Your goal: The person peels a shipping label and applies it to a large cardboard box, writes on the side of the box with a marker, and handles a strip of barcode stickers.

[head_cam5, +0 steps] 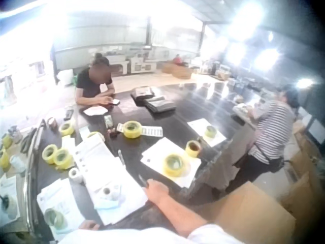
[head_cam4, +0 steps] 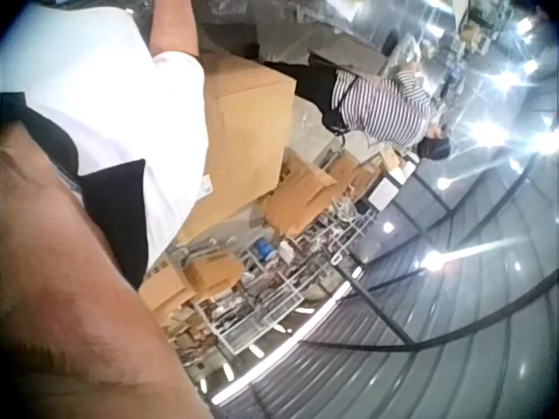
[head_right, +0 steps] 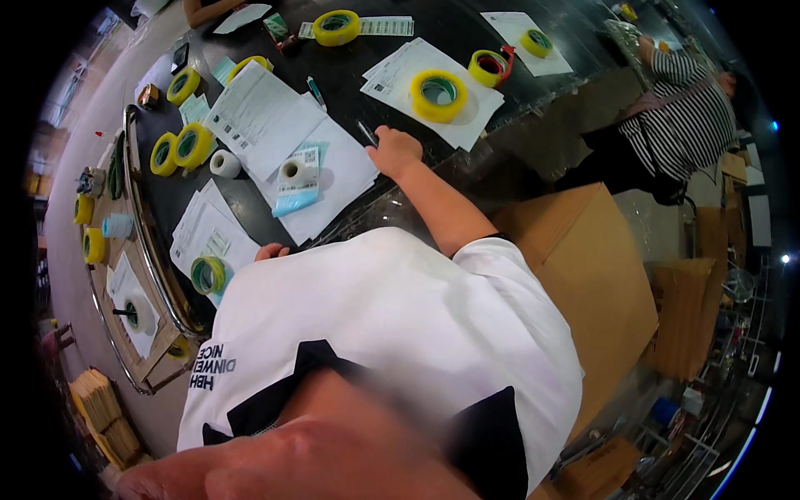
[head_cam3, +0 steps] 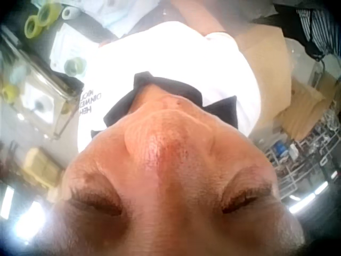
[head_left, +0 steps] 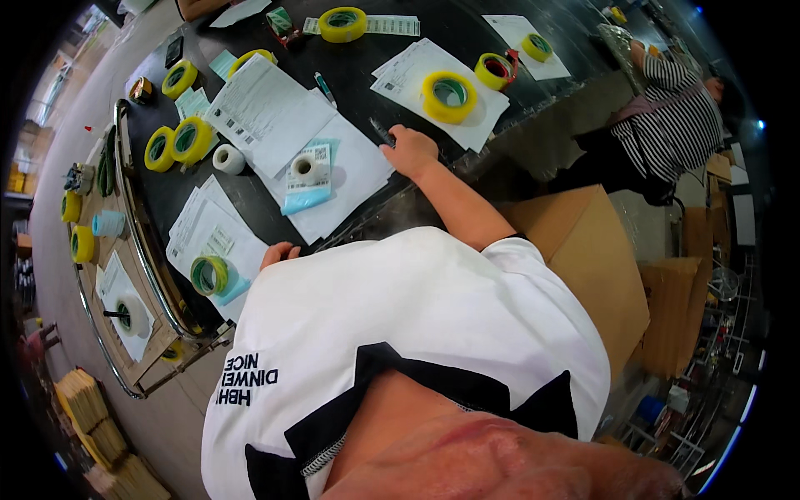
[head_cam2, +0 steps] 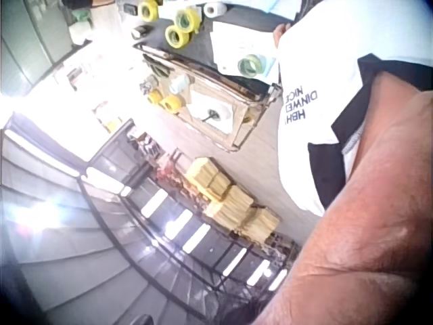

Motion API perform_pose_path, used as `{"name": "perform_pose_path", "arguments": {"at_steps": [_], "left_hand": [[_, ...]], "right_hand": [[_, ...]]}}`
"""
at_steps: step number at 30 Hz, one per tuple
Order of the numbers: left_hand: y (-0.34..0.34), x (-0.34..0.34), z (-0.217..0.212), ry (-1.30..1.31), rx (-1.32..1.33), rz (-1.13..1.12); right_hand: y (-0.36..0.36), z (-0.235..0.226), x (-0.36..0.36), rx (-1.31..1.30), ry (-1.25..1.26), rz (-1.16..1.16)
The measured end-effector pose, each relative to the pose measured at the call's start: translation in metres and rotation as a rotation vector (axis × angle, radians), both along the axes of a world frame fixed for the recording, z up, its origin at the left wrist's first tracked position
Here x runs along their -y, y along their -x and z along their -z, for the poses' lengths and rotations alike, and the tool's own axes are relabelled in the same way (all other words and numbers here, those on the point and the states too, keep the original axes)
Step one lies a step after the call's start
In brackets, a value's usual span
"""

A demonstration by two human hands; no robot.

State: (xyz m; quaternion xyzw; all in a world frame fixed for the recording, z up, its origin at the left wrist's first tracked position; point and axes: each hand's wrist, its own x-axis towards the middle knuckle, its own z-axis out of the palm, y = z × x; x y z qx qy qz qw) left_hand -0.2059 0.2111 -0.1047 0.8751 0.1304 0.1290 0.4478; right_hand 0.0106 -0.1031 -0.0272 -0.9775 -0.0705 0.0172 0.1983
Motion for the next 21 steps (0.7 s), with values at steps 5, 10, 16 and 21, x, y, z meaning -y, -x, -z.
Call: {"name": "perform_pose_path", "arguments": {"at_steps": [5,10,16,21], "left_hand": [[-0.010,0.012,-0.019,-0.096,-0.095,-0.118],[-0.024,0.021,-0.027,0.009,-0.184,-0.202],[-0.029,0.022,-0.047,0.266,-0.340,-0.311],[-0.027,0.002,-0.081,0.305,-0.518,-0.243]], "right_hand": [[-0.018,-0.006,0.005,0.000,-0.051,-0.197],[-0.052,-0.042,0.040,0.187,-0.334,-0.290],[-0.158,-0.060,0.093,0.216,-0.385,-0.165],[-0.250,-0.084,0.084,0.109,-0.261,-0.171]]}}
